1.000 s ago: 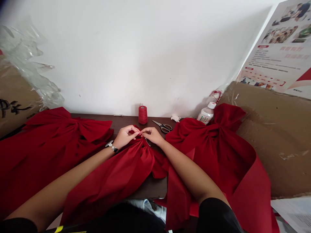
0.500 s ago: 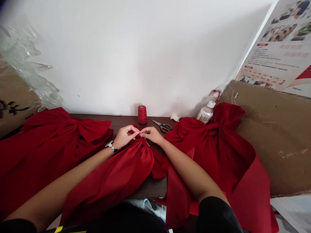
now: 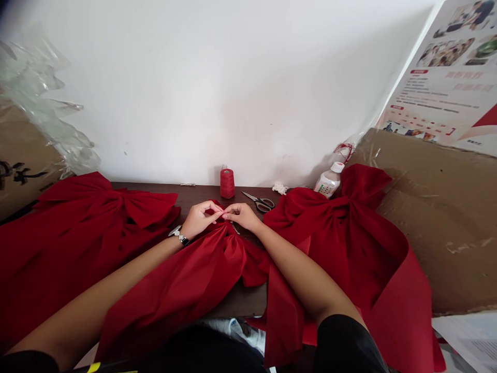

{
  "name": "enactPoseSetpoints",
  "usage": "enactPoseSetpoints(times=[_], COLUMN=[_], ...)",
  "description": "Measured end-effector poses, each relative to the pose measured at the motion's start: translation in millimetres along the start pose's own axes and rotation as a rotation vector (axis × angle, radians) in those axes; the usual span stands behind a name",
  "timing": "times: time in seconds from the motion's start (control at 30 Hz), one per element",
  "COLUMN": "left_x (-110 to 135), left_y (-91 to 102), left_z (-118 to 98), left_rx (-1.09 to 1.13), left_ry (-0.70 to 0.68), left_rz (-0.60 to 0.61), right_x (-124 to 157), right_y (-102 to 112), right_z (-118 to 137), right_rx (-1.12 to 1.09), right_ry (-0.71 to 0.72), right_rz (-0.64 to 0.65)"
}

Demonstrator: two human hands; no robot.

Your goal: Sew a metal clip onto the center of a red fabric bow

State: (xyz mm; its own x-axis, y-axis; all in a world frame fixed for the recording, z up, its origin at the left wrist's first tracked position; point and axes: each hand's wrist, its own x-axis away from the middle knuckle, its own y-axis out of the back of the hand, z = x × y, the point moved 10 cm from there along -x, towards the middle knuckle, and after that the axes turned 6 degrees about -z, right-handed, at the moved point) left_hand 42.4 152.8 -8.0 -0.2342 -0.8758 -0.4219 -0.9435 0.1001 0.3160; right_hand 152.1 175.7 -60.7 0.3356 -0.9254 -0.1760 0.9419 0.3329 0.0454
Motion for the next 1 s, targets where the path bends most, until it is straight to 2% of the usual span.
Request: enactPoseSetpoints(times=[0.63, 1.0], left_x=[-0.1, 0.3], left_y=[-1.2, 0.3], left_z=[0.0, -6.9], left_rx=[-0.002, -0.078], left_ry=[-0.010, -0.079], left_rz=[0.010, 0.005], right_x=[-0.7, 2.3], right_y=[0.1, -3.9], right_z=[-1.0, 3.9], right_rx=[0.003, 0.000], right_ry=[-0.014, -0.028], right_rz=[-0.011, 0.046])
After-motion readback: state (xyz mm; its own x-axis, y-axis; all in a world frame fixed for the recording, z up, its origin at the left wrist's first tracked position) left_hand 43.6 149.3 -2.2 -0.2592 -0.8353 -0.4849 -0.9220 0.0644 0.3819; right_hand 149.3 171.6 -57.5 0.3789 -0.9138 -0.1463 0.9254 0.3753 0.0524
